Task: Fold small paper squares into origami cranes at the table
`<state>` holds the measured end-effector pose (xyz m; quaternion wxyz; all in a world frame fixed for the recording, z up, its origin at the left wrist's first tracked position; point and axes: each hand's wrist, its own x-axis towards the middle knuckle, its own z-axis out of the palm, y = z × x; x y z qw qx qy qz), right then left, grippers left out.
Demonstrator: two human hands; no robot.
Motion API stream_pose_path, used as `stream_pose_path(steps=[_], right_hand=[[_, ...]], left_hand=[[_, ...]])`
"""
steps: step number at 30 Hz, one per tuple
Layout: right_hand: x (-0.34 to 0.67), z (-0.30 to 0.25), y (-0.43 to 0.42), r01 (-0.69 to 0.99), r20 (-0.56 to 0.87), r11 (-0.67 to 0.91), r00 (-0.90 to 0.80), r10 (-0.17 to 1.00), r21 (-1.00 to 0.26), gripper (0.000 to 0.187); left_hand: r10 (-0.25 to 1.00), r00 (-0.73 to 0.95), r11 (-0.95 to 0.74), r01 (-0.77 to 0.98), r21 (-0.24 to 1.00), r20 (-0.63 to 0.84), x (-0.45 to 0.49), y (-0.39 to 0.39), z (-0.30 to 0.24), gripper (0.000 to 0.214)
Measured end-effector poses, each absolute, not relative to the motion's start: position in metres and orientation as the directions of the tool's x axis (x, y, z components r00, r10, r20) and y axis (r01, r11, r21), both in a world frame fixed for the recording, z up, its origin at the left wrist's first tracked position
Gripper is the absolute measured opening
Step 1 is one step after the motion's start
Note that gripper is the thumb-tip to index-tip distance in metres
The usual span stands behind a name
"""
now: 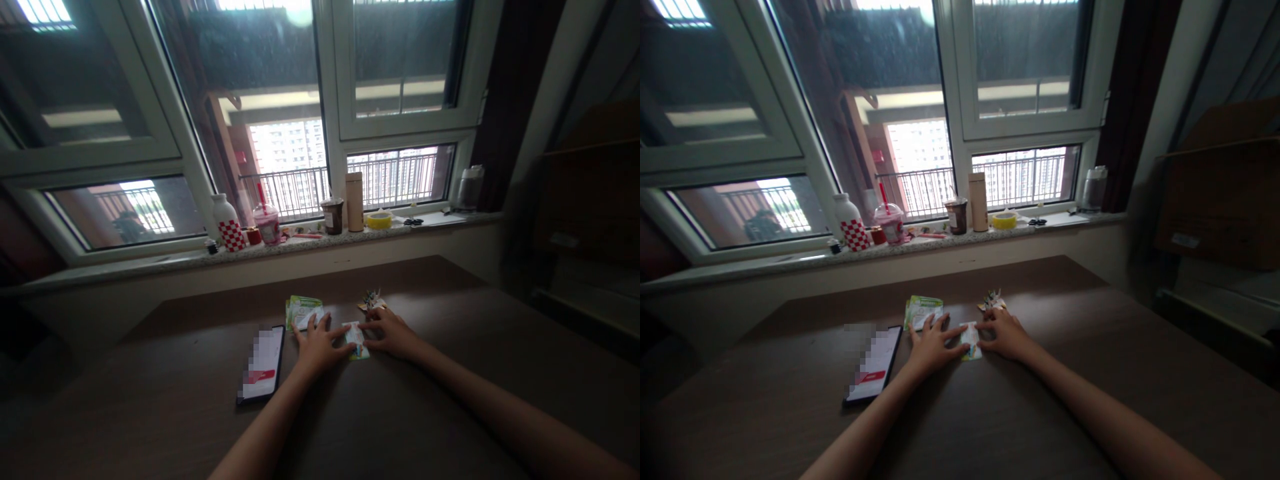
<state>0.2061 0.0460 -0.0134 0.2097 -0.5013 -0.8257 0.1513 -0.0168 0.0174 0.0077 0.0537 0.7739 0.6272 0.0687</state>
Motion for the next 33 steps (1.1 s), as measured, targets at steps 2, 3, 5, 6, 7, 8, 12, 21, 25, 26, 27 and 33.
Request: stream_pose_path(steps=[2,3,5,6,7,8,12,21,25,26,27,33], right_hand=[[0.208,-0.012,0.045,0.762,0.18,0.459,-0.426,0.887,-0.456,0.048],[0.208,-0.012,0.045,0.761,0.175,0.462,-0.433,0.884,-0.456,0.05],[0.209,-0.011,0.044,0.756,0.167,0.468,-0.444,0.88,-0.458,0.054],[0.21,-0.011,0.044,0.753,0.161,0.47,-0.45,0.878,-0.461,0.056],[0.211,-0.011,0.043,0.749,0.155,0.473,-0.457,0.876,-0.464,0.057],[0.211,-0.01,0.043,0.745,0.15,0.476,-0.464,0.873,-0.467,0.058],[0.214,-0.01,0.042,0.734,0.137,0.487,-0.485,0.864,-0.473,0.061],[0.217,-0.01,0.04,0.726,0.109,0.496,-0.511,0.853,-0.477,0.069],[0.219,-0.011,0.038,0.718,0.122,0.511,-0.522,0.845,-0.472,0.072],[0.219,-0.011,0.037,0.715,0.13,0.515,-0.522,0.843,-0.473,0.071],[0.219,-0.012,0.037,0.709,0.14,0.519,-0.522,0.841,-0.477,0.07],[0.219,-0.018,0.038,0.675,0.211,0.527,-0.496,0.842,-0.517,0.061]], left_hand=[[0.978,0.204,-0.21,0.961,0.179,0.048,-0.017,0.018,0.007,0.053],[0.977,0.205,-0.211,0.96,0.182,0.051,-0.017,0.017,0.007,0.053],[0.977,0.206,-0.212,0.96,0.185,0.051,-0.016,0.017,0.008,0.053],[0.978,0.205,-0.21,0.96,0.185,0.048,-0.016,0.016,0.008,0.054],[0.978,0.203,-0.208,0.96,0.186,0.045,-0.016,0.016,0.009,0.054],[0.979,0.201,-0.205,0.961,0.187,0.042,-0.016,0.016,0.009,0.055],[0.98,0.194,-0.198,0.962,0.19,0.038,-0.015,0.016,0.009,0.055],[0.982,0.189,-0.188,0.968,0.166,0.009,-0.015,0.016,0.011,0.057],[0.982,0.188,-0.185,0.969,0.164,-0.002,-0.015,0.015,0.012,0.057],[0.982,0.191,-0.188,0.968,0.167,0.002,-0.015,0.016,0.012,0.056],[0.981,0.194,-0.192,0.966,0.172,0.008,-0.016,0.016,0.011,0.056],[0.981,0.194,-0.193,0.967,0.169,0.01,-0.015,0.013,0.012,0.056]])
